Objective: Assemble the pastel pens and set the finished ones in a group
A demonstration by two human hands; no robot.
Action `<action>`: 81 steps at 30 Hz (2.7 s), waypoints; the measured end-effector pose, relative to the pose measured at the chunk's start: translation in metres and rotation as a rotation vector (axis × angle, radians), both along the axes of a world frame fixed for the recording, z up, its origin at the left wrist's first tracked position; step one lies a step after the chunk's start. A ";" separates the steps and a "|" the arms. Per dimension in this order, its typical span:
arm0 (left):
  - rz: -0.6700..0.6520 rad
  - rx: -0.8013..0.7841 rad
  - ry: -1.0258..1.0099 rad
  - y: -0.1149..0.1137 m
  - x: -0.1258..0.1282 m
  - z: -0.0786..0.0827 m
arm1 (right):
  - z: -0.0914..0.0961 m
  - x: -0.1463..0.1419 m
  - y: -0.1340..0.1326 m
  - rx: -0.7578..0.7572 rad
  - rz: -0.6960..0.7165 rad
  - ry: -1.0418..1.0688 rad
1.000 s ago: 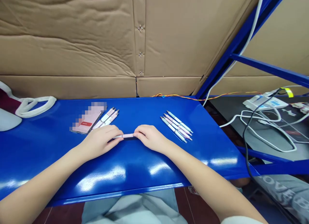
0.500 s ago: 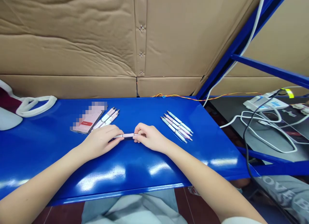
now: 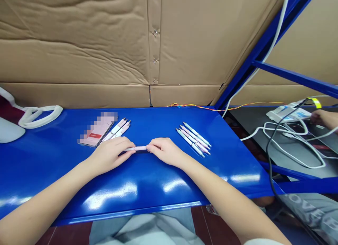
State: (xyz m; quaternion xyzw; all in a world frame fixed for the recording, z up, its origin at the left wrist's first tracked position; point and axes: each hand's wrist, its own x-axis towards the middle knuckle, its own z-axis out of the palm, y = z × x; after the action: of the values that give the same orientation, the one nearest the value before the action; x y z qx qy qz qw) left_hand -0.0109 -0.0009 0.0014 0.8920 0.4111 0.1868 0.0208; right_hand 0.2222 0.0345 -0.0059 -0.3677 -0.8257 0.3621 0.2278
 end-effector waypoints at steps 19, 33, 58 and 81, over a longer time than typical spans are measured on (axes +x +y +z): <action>0.020 -0.014 0.040 0.001 -0.001 -0.001 | -0.001 0.002 0.001 0.377 0.089 -0.209; 0.011 -0.029 0.037 0.003 -0.001 -0.003 | -0.001 0.000 0.000 0.378 0.087 -0.227; -0.008 -0.034 -0.024 -0.005 0.004 0.002 | 0.000 -0.002 0.003 -0.008 -0.128 0.182; 0.474 0.160 0.259 0.025 -0.030 -0.003 | 0.006 0.046 0.039 0.547 -0.422 -0.692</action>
State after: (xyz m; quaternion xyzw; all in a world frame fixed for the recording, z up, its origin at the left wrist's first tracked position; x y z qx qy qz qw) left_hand -0.0409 0.0240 -0.0014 0.7863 0.5913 0.1030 -0.1465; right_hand 0.2680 0.0735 -0.0001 -0.5527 -0.8251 -0.0656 0.0966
